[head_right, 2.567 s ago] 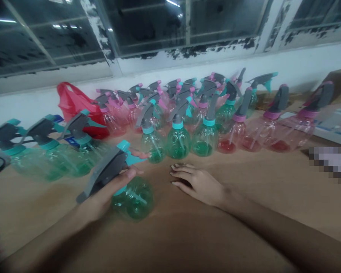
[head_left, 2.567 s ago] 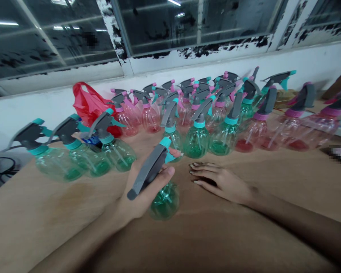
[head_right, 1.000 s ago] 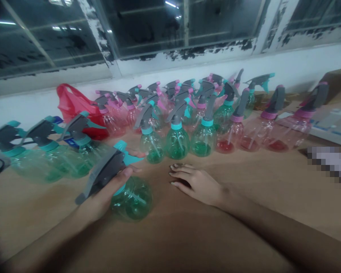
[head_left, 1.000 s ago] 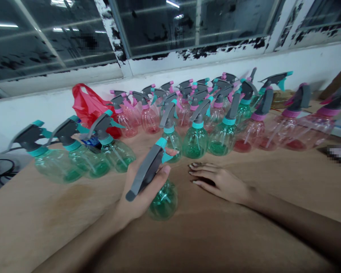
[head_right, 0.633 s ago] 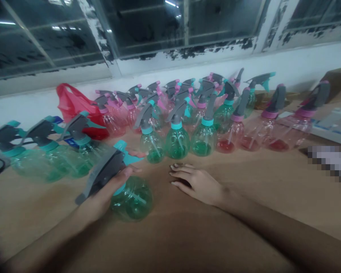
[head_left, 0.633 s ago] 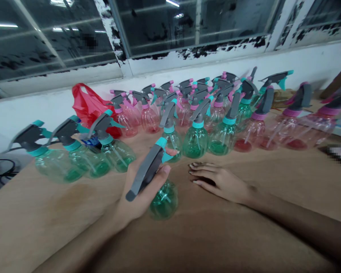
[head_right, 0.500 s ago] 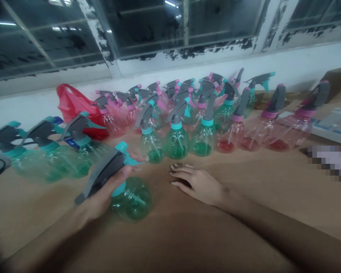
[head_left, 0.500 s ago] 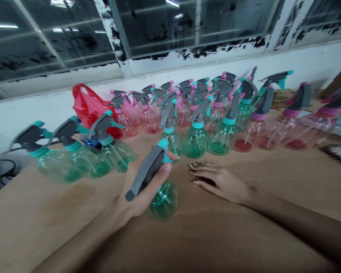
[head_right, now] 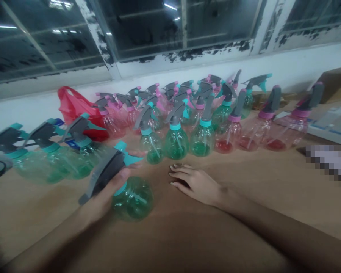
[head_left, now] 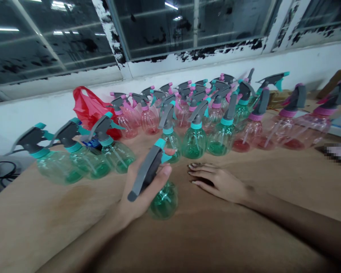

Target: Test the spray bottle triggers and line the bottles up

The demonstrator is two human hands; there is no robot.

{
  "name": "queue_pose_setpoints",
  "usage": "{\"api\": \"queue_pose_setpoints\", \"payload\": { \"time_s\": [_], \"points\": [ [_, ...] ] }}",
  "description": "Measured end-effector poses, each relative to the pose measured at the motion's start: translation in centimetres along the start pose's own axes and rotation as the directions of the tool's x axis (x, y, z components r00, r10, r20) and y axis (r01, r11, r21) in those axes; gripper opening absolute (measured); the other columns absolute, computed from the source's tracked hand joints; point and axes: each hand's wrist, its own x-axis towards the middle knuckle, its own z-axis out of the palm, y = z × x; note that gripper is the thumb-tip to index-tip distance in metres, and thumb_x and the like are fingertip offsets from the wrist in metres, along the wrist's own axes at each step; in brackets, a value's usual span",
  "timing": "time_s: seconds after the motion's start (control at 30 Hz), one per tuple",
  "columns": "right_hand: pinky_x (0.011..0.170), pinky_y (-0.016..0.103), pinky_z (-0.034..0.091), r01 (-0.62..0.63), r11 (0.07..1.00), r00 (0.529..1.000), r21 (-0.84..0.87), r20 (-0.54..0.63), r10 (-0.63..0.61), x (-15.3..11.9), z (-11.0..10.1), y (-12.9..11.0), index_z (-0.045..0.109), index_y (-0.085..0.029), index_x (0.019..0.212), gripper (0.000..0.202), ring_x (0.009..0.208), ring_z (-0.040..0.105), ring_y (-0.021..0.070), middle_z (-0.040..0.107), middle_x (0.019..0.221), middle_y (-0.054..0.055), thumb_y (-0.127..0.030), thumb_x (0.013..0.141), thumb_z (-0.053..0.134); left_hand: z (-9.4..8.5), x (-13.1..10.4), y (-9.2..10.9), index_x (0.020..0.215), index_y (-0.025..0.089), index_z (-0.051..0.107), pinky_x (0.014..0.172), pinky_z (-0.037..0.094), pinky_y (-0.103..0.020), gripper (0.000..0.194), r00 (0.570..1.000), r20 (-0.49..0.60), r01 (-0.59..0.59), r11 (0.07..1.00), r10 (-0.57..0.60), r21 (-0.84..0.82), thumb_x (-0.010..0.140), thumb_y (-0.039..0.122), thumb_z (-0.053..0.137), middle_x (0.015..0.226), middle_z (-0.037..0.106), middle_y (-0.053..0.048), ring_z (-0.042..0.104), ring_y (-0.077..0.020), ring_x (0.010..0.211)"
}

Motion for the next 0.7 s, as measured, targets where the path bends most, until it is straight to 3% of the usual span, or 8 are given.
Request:
{"api": "queue_pose_setpoints", "payload": {
  "time_s": [0.1, 0.2, 0.37, 0.47, 0.63, 0.7],
  "points": [
    [0.104, 0.041, 0.042, -0.016, 1.000, 1.000, 0.018, 0.002, 0.016, -0.1, -0.1, -0.2, 0.058, -0.023, 0.122, 0.033, 0.124, 0.050, 0.0198, 0.061, 0.127, 0.006, -0.033, 0.092, 0.049, 0.2, -0.1, 0.2, 0.112, 0.027, 0.057, 0.062, 0.052, -0.033, 0.029, 1.000, 0.021, -0.007, 1.000, 0.007, 0.013, 0.086, 0.037, 0.053, 0.064, 0.059, 0.003, 0.060, -0.0178, 0.058],
    [0.102, 0.043, 0.044, -0.078, 0.993, 0.997, 0.083, -0.006, 0.079, -0.2, -0.3, -1.4, 0.052, -0.025, 0.128, 0.044, 0.122, 0.052, 0.0222, 0.058, 0.130, 0.006, -0.042, 0.088, 0.055, 0.3, 0.0, 0.2, 0.111, 0.027, 0.057, 0.072, 0.053, -0.036, 0.028, 1.000, 0.000, -0.009, 1.000, 0.009, 0.004, 0.086, 0.037, 0.052, 0.081, 0.066, -0.002, 0.065, -0.0198, 0.071],
    [0.095, 0.049, 0.047, -0.208, 0.963, 0.977, 0.174, -0.009, 0.212, 0.1, -0.5, -5.6, 0.043, -0.028, 0.133, 0.070, 0.118, 0.054, 0.0296, 0.057, 0.129, 0.010, -0.056, 0.073, 0.066, 0.4, 0.1, 0.0, 0.112, 0.024, 0.055, 0.078, 0.054, -0.034, 0.029, 0.999, -0.027, -0.035, 0.999, 0.034, -0.024, 0.085, 0.033, 0.057, 0.104, 0.068, -0.004, 0.067, -0.0191, 0.082],
    [0.096, 0.050, 0.044, -0.163, 0.961, 0.983, 0.223, -0.047, 0.178, 1.1, -0.5, -8.1, 0.033, -0.028, 0.138, 0.082, 0.121, 0.050, 0.0319, 0.053, 0.132, 0.012, -0.056, 0.070, 0.069, 0.4, 0.0, -0.4, 0.118, 0.025, 0.052, 0.081, 0.053, -0.035, 0.037, 0.999, -0.028, -0.034, 0.998, 0.033, -0.046, 0.083, 0.036, 0.060, 0.108, 0.068, -0.005, 0.067, -0.0211, 0.092],
    [0.096, 0.047, 0.044, -0.097, 0.967, 0.981, 0.235, -0.144, 0.133, 3.6, 0.2, -10.4, 0.036, -0.022, 0.131, 0.073, 0.118, 0.051, 0.0313, 0.054, 0.126, 0.014, -0.053, 0.073, 0.068, 0.3, -0.9, -2.0, 0.111, 0.021, 0.056, 0.075, 0.054, -0.041, 0.041, 1.000, 0.020, -0.017, 0.999, 0.016, 0.051, 0.078, 0.045, 0.065, 0.090, 0.069, -0.005, 0.066, -0.0239, 0.081],
    [0.094, 0.045, 0.046, -0.059, 0.977, 0.980, 0.203, -0.173, 0.095, 4.6, 0.6, -10.8, 0.039, -0.021, 0.126, 0.064, 0.116, 0.052, 0.0296, 0.056, 0.123, 0.013, -0.049, 0.076, 0.066, -0.2, -1.6, -3.0, 0.110, 0.022, 0.056, 0.082, 0.052, -0.044, 0.039, 0.998, 0.055, -0.037, 0.996, 0.033, 0.076, 0.080, 0.046, 0.063, 0.097, 0.069, -0.006, 0.065, -0.0257, 0.089]
  ]
}}
